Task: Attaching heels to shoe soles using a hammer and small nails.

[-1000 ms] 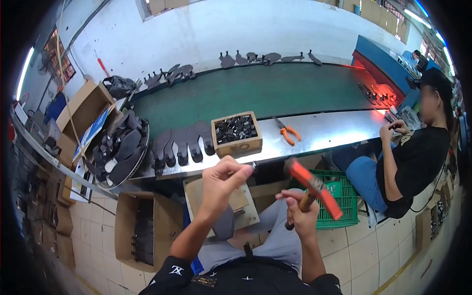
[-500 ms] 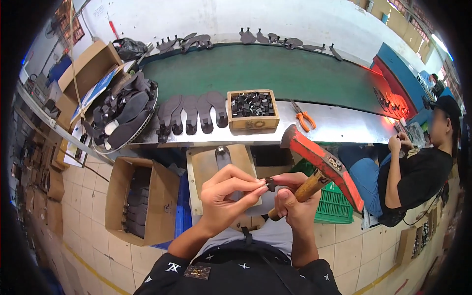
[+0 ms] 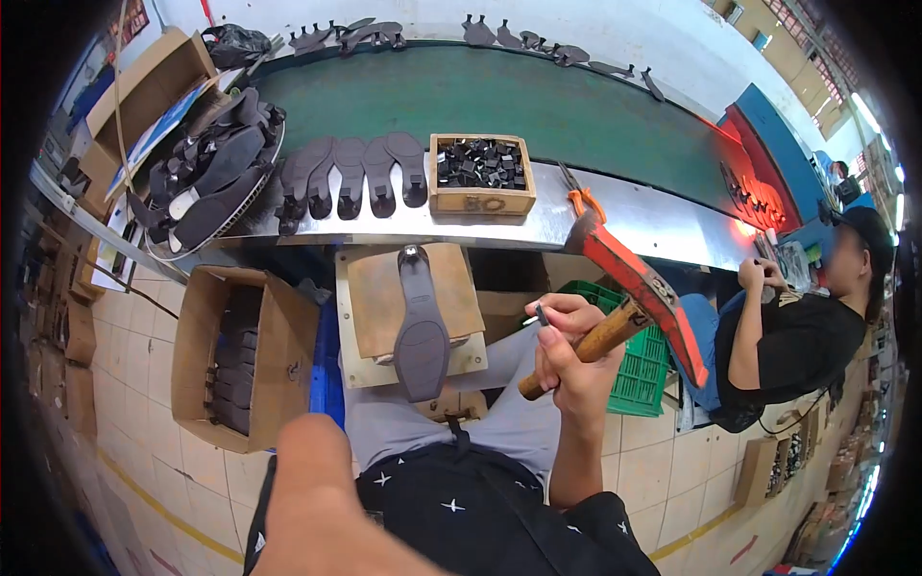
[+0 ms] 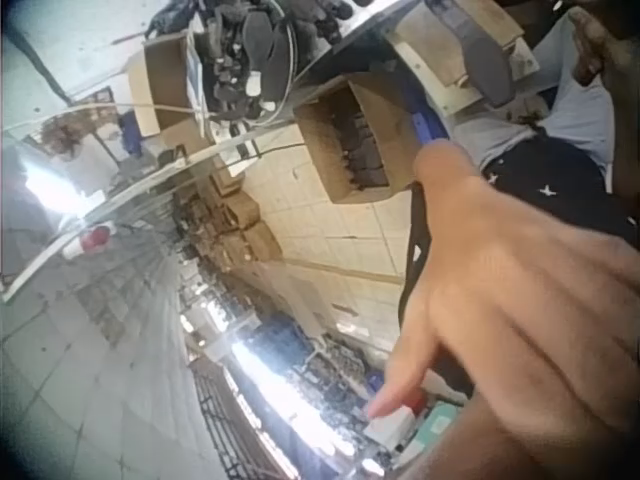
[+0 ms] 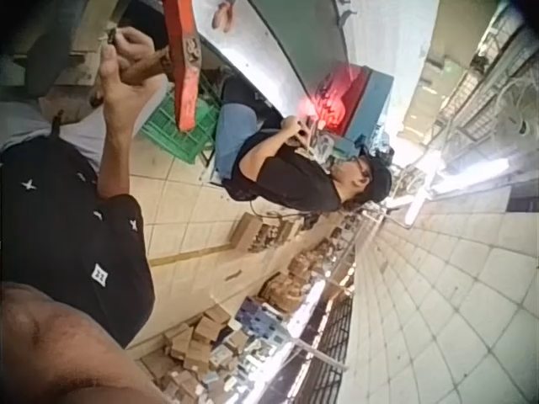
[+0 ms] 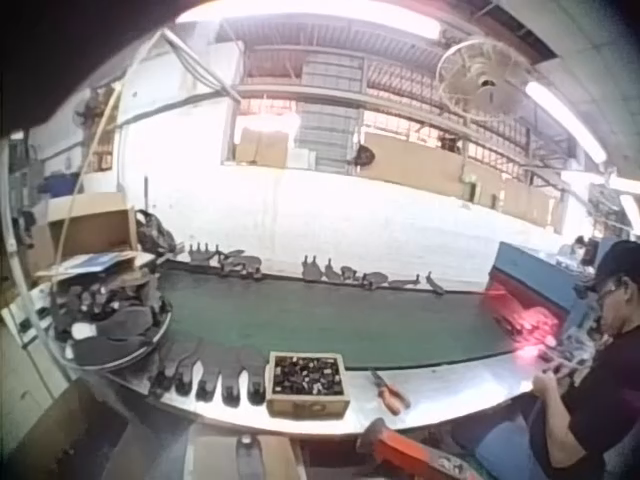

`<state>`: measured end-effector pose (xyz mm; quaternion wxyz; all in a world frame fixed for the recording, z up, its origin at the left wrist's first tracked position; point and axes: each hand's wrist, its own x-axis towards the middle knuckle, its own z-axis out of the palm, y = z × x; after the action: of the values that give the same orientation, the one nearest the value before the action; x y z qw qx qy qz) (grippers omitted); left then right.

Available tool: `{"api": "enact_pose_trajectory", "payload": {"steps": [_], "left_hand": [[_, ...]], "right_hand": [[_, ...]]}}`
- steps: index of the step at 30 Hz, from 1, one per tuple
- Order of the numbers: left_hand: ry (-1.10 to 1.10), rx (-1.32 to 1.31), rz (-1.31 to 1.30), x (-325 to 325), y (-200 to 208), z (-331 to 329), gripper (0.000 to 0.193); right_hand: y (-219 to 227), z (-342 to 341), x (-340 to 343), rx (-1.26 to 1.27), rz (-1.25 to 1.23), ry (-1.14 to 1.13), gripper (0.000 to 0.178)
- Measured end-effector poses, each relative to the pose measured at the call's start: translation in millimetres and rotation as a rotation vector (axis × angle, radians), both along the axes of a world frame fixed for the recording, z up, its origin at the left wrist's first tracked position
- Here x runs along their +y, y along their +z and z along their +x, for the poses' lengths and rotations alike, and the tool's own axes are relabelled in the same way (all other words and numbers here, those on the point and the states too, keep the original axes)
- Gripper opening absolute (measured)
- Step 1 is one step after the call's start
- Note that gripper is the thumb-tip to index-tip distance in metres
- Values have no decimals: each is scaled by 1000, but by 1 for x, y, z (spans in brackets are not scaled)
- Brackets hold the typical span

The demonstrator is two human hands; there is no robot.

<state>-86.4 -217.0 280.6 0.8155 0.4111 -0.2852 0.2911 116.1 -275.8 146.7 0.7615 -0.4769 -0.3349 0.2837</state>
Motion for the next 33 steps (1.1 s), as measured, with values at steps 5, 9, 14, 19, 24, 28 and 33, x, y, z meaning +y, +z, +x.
{"api": "enact_pose_trajectory", "payload": {"steps": [5,9,14,19,24,28,33], "left_hand": [[-194,176,172,19,45,16,73],[-236,65,244,28,17,7,62],[69,-679,-79,56,-58,43,31],[1197,819,465,132,-148,52,60],[1281,1126,969,182,-245,60,45],[1316,1056,1007,170,-249,64,28],[1320,1050,1000,160,-255,55,32]], "right_hand": [[-16,6,3,-91,-49,-38,13],[-21,0,14,-67,-67,-3,14],[-25,13,3,-10,-112,-73,15],[-45,14,28,-82,-116,-63,17],[-64,15,64,-186,-155,52,17],[-73,21,97,-424,-221,99,23],[-61,15,123,-478,-342,279,26]]}}
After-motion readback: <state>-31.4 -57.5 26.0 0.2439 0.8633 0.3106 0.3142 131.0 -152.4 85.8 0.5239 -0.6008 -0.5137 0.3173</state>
